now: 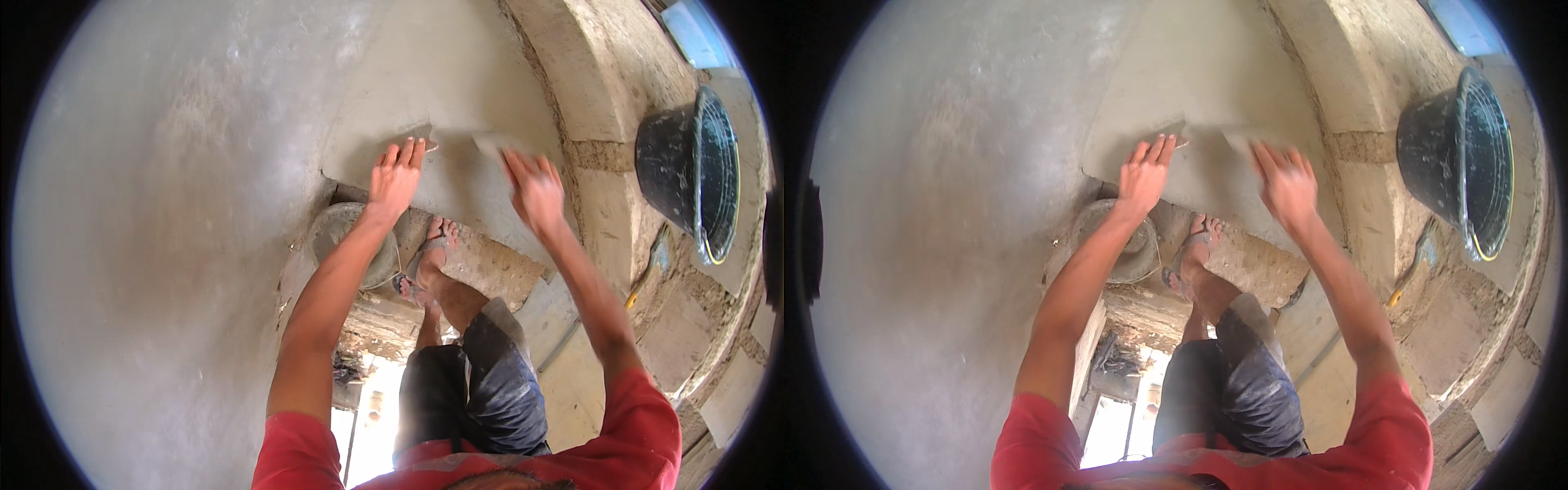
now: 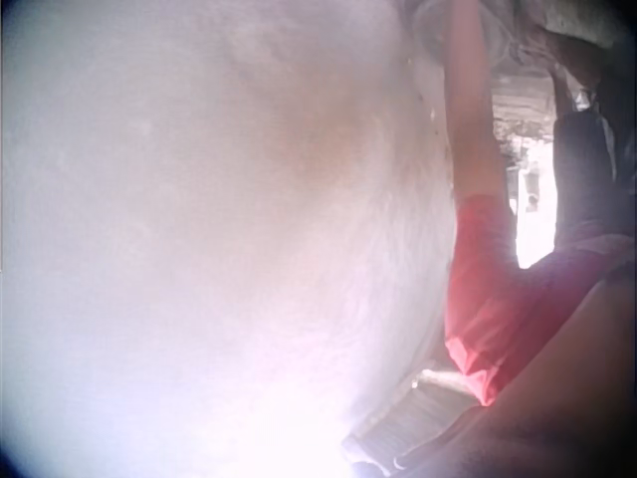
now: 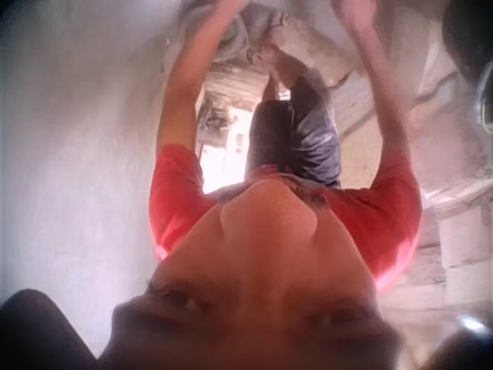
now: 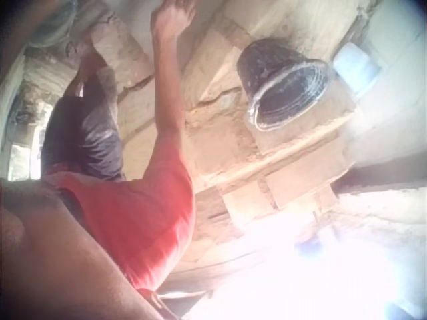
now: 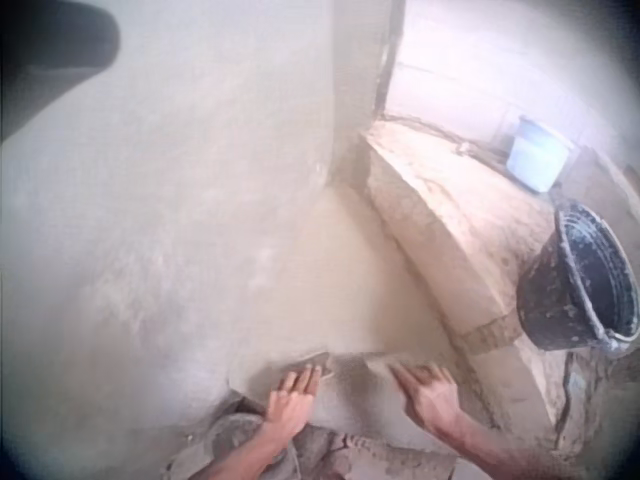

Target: The person applies and smooths plaster onto a concrete staircase using a trowel and a smaller hand tool. They repeatedly scoop plaster from a bucket, spread it on the stair treads and risers, and smooth the surface to create an even finish.

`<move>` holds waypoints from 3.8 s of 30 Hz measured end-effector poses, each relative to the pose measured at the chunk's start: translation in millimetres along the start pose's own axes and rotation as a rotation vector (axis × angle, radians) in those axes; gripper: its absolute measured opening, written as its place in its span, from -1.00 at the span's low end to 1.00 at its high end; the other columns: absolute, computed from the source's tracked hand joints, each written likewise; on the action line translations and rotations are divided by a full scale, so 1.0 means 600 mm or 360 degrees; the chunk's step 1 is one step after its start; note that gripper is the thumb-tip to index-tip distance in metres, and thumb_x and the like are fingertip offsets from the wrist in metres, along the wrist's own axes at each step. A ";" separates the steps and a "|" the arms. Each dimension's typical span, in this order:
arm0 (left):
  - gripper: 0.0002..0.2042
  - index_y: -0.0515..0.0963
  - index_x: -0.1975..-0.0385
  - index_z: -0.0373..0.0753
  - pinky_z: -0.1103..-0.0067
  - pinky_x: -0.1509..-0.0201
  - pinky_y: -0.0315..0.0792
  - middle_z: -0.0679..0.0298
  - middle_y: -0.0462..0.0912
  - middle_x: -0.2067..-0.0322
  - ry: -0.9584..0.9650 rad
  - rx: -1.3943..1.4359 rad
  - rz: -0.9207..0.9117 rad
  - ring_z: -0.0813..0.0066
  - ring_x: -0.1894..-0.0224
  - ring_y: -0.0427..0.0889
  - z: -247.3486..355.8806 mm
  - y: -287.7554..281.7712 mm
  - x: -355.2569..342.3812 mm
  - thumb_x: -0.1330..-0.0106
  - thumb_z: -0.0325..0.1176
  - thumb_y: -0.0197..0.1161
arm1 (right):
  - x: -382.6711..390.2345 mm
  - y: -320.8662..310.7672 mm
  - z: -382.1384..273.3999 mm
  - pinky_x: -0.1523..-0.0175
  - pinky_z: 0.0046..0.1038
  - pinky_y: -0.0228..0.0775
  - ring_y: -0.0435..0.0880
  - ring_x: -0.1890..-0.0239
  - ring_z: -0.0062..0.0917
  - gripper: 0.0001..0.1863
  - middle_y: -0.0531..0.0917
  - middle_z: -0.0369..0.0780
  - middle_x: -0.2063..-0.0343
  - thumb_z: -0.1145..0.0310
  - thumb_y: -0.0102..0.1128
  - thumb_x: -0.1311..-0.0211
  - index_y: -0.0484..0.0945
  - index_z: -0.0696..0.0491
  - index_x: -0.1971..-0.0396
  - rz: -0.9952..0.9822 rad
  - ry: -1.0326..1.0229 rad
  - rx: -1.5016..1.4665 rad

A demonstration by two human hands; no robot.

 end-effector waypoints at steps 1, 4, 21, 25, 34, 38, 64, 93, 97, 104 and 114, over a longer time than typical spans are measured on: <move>-0.47 0.62 -0.19 -0.15 0.46 0.00 0.67 0.30 0.70 -0.13 -0.0011 0.0035 0.0102 0.34 0.02 0.68 -0.006 -0.011 0.007 -0.13 -0.54 0.29 | -0.099 0.034 -0.010 -0.23 -0.18 0.44 0.63 -0.03 -0.18 -0.56 0.72 -0.23 -0.06 0.46 0.14 -0.30 0.60 -0.06 -0.19 0.0093 -0.0005 0.0003; -0.52 0.67 -0.12 -0.20 0.45 0.04 0.66 0.26 0.72 -0.09 -0.0047 0.0074 0.0237 0.37 0.06 0.67 -0.041 -0.031 0.029 -0.12 -0.52 0.30 | -0.379 0.154 -0.041 -0.24 -0.14 0.43 0.60 -0.13 -0.24 -0.52 0.67 -0.32 -0.11 0.45 0.17 -0.18 0.55 -0.17 -0.15 -0.0055 0.0042 -0.0003; -0.64 0.61 -0.01 -0.21 0.45 -0.02 0.64 0.29 0.71 -0.06 -0.0251 0.0016 0.0220 0.33 0.03 0.63 -0.048 0.024 0.128 -0.16 -0.46 0.28 | 0.049 0.170 -0.063 -0.20 -0.32 0.37 0.52 -0.18 -0.38 -0.42 0.55 -0.32 -0.31 0.27 0.29 -0.18 0.54 -0.05 -0.26 -0.0373 -0.0439 0.0112; -0.66 0.61 0.02 -0.20 0.44 -0.05 0.62 0.29 0.69 -0.07 -0.0263 0.0035 0.0275 0.32 0.02 0.62 -0.032 0.027 0.151 -0.17 -0.48 0.28 | 0.211 0.106 -0.016 -0.21 -0.30 0.36 0.53 -0.17 -0.33 -0.44 0.58 -0.33 -0.28 0.28 0.29 -0.15 0.59 -0.04 -0.22 -0.0464 -0.0447 0.0136; -0.58 0.59 -0.03 -0.24 0.38 -0.17 0.54 0.23 0.66 -0.11 -0.0461 0.0347 0.0188 0.19 -0.07 0.59 -0.032 0.038 0.179 -0.10 -0.58 0.25 | 0.113 -0.001 -0.076 -0.19 -0.26 0.45 0.59 -0.12 -0.24 -0.45 0.65 -0.24 -0.20 0.49 0.29 -0.12 0.61 0.02 -0.20 -0.0234 -0.0221 -0.0109; -0.65 0.62 0.01 -0.24 0.40 -0.15 0.57 0.25 0.66 -0.08 -0.0396 0.0282 0.0249 0.25 -0.05 0.60 -0.047 0.039 0.181 -0.15 -0.52 0.28 | -0.196 0.133 -0.163 -0.17 -0.27 0.47 0.61 -0.07 -0.30 -0.52 0.67 -0.33 -0.12 0.51 0.20 -0.14 0.62 -0.10 -0.11 0.0102 -0.0153 -0.0201; -0.71 0.67 0.09 -0.25 0.36 -0.14 0.58 0.25 0.73 0.03 -0.0528 0.0455 0.0541 0.21 -0.03 0.65 -0.063 -0.010 0.263 -0.17 -0.58 0.29 | -0.094 0.101 -0.186 -0.24 -0.26 0.46 0.61 -0.12 -0.30 -0.53 0.71 -0.28 -0.10 0.47 0.26 -0.08 0.67 -0.02 -0.08 0.0026 -0.0593 -0.0295; -0.72 0.66 0.14 -0.27 0.34 -0.21 0.53 0.20 0.75 0.05 0.0095 0.0911 0.0227 0.13 -0.07 0.62 0.176 0.047 0.041 -0.16 -0.63 0.23 | 0.226 0.119 0.194 -0.28 -0.21 0.46 0.55 -0.25 -0.20 -0.44 0.65 -0.36 -0.21 0.33 0.31 -0.16 0.58 -0.19 -0.24 -0.0246 0.0402 0.0053; -0.73 0.65 0.14 -0.26 0.29 -0.17 0.54 0.19 0.74 0.03 0.0005 0.0926 0.0267 0.07 -0.04 0.64 0.169 0.017 0.059 -0.18 -0.66 0.20 | 0.486 0.055 0.172 -0.29 -0.13 0.43 0.55 -0.25 -0.21 -0.54 0.67 -0.32 -0.17 0.26 0.35 -0.22 0.64 -0.12 -0.16 -0.0384 0.0553 0.0124; -0.82 0.66 0.18 -0.35 0.37 0.05 0.56 0.08 0.76 0.23 -0.1566 0.1217 0.0531 0.22 0.20 0.69 0.049 -0.023 0.281 -0.22 -0.57 0.26 | 0.611 -0.076 0.066 -0.06 -0.19 0.54 0.71 0.03 -0.13 -0.66 0.75 -0.07 0.06 0.38 0.23 -0.32 0.67 0.04 -0.09 -0.0399 0.1470 -0.0274; -0.87 0.59 0.29 -0.33 0.46 0.27 0.54 0.20 0.68 0.34 -0.2885 0.1767 0.0664 0.42 0.30 0.63 -0.077 0.059 0.643 -0.21 -0.47 0.29 | 0.095 0.211 -0.326 0.06 -0.12 0.54 0.74 0.29 -0.05 -0.63 0.71 0.07 0.36 0.28 0.13 -0.16 0.64 0.20 0.13 -0.1009 0.0223 -0.1295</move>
Point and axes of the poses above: each hand's wrist, its own x-axis away from the middle knuckle, its own y-axis out of the palm, z = x × y, the point moved 3 cm from there along -x, towards the middle knuckle
